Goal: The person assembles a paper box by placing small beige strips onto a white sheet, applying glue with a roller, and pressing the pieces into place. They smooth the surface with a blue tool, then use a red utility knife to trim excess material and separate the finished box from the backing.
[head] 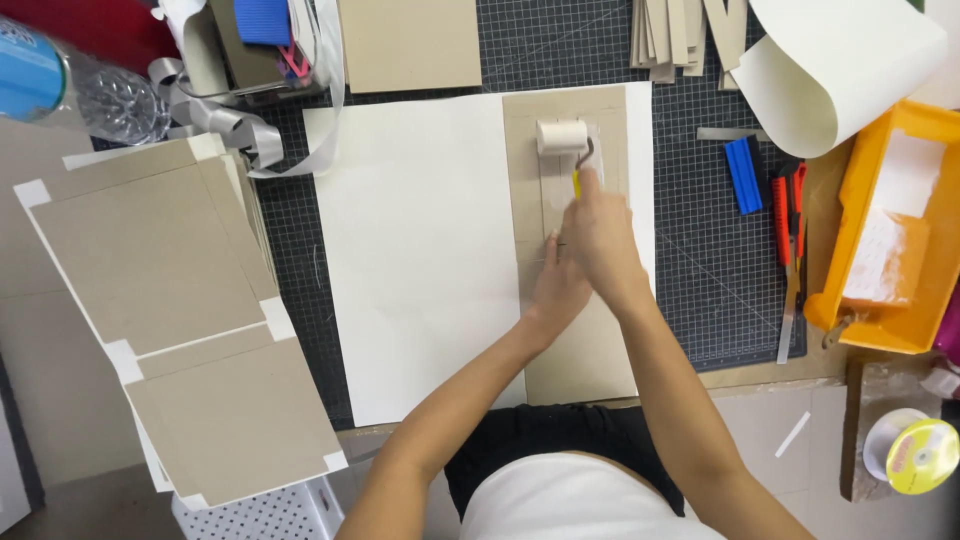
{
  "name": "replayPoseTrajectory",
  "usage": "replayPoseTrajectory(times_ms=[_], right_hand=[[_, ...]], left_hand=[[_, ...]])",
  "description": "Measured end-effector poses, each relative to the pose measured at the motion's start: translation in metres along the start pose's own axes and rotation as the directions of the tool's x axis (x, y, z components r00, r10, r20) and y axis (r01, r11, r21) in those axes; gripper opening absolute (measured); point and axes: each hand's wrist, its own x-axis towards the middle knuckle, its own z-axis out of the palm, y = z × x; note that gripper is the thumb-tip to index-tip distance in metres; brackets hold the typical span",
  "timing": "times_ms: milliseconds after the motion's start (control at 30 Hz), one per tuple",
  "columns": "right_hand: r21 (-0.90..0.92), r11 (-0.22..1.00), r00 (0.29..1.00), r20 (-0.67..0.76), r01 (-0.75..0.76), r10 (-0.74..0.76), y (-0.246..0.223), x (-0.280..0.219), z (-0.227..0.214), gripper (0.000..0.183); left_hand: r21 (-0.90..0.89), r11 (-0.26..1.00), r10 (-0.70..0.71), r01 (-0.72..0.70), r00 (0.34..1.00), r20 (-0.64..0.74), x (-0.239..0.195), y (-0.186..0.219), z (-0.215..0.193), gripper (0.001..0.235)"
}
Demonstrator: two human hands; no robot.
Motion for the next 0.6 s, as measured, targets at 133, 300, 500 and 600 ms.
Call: replayPoseTrajectory(times_ms=[133,300,500,600], right_hand=[[0.000,1.000,0.998,0.057,-0.026,0.026,0.013,-0.053,0.013,0.031],[-0.017,0.997,0.991,0.110,-0.069,0.071,0.030,-0.102,0.026,0.035],[-0.005,0.997,0.988,0.134,-0.071,0.071,0.038,-0.123,0.027,0.036],[0.045,0.991,0.971,0.209,-0.128,0.116,0.059,-0.131,0.019,0.037]], left_hand=[[-0.062,0.992,0.093,-0.112,0.966,-0.243,-0.035,-0.039,0.019,0.039],[-0.274,0.943,-0.291,0.191,0.871,-0.396,-0.022,-0.094,-0.047,0.022],[-0.118,0.985,-0.125,0.124,0.992,-0.005,0.080,-0.107,-0.047,0.031],[-0.061,0.987,-0.147,0.149,0.988,0.045,0.088,-0.100,-0.053,0.025]])
